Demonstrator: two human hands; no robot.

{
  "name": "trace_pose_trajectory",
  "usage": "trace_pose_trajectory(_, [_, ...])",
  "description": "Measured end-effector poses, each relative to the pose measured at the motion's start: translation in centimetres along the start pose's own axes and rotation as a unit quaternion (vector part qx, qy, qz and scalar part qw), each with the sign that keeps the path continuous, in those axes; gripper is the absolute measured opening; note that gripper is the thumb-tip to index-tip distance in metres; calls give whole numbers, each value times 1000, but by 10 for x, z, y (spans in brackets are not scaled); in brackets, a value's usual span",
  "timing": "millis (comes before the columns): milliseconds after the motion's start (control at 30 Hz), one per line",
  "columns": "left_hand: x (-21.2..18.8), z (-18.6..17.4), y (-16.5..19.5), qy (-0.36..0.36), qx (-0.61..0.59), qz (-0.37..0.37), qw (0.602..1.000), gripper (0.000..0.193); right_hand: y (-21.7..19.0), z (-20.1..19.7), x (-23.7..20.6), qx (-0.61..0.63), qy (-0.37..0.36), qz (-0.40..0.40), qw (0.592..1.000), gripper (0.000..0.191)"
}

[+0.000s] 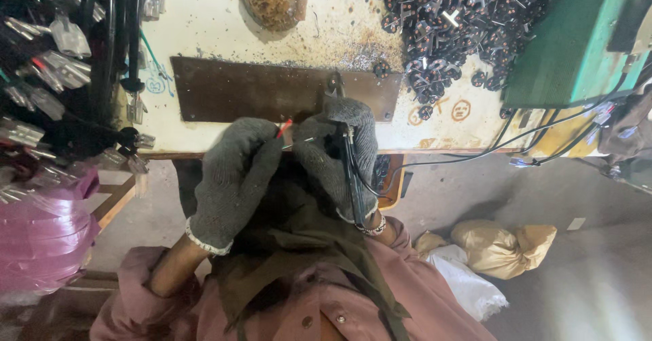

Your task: The person, wearing gloves, sits at a workbench covered with many small metal and plastic parts and assembles small electrical components one at a time. They hold a component in one hand and use a screwdriver-like tool in the other hand to work on each part, then set it down and pick up the next piece.

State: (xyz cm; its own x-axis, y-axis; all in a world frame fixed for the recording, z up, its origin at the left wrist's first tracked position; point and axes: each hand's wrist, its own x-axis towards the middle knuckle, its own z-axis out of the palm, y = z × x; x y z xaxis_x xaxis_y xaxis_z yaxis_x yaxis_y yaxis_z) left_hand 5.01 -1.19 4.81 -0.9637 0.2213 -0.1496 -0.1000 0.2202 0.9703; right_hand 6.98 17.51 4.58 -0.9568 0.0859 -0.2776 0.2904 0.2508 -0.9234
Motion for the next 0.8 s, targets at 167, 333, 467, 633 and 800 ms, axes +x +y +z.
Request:
trace_pose_trajectory(167, [5, -4, -1, -17, 24, 94, 995, 13, 23, -2, -22, 246, -5, 61, 967, 23])
trace_pose_trajectory(333, [-3, -3, -1, -24, -15, 27, 999, 9, 42, 2, -15, 19, 57, 15, 998, 45])
trace_pose_trajectory(467, [-3, -3, -1, -41, -53, -120, 990, 10, 43, -1, -11, -127, -2, -120, 985, 31])
trace_pose_trajectory(633, [2, -8, 0, -82, 48, -62, 994, 14, 28, -12, -15, 57, -17, -19, 998, 62])
trace_pose_trajectory(800, [-1, 4, -9, -88, -43, -79, 992, 18, 21, -12, -9, 80, 10, 32, 996, 60])
